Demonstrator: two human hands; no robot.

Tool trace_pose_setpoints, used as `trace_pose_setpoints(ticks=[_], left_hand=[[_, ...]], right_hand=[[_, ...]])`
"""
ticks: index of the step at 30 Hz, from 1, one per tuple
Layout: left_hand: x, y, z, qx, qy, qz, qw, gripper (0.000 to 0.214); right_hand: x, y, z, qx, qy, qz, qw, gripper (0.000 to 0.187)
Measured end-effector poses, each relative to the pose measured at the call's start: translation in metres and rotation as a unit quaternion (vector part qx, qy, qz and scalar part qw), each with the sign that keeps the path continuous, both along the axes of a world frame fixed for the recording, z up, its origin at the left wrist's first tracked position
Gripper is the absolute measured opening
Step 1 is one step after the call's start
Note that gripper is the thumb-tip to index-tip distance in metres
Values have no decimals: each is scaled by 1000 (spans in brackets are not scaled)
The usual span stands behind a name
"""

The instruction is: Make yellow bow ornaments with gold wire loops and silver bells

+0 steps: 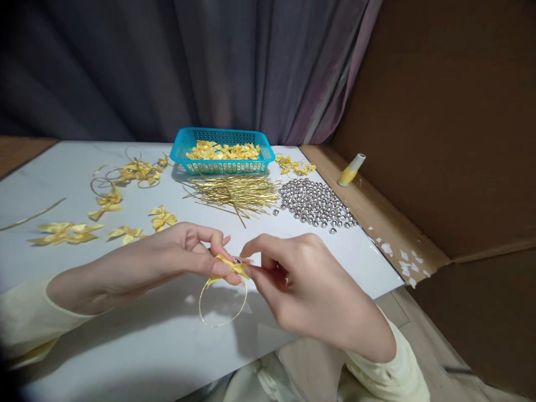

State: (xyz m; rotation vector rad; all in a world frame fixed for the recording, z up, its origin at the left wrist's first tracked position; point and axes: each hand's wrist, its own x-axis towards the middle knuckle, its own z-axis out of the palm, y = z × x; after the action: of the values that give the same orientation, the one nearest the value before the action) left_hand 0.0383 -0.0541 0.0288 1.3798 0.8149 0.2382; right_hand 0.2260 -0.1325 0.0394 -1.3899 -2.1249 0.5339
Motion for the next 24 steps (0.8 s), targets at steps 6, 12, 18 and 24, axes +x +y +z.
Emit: trace_pose_setpoints(ticks=[6, 12, 18, 24], left_hand=[[1, 0, 4, -22, 0, -20, 1000, 13], [1, -1, 8, -31, 14, -27, 999, 14], [2, -1, 10, -33, 33, -33, 998, 13], [1, -1, 8, -16, 11, -20, 1000, 9]], right_hand=[[6, 2, 5, 16, -21, 43, 999, 25], [7, 2, 8, 29, -22, 41, 998, 26], [7, 1, 7, 26, -15, 40, 999, 27], [6, 1, 6, 33, -15, 34, 999, 32]])
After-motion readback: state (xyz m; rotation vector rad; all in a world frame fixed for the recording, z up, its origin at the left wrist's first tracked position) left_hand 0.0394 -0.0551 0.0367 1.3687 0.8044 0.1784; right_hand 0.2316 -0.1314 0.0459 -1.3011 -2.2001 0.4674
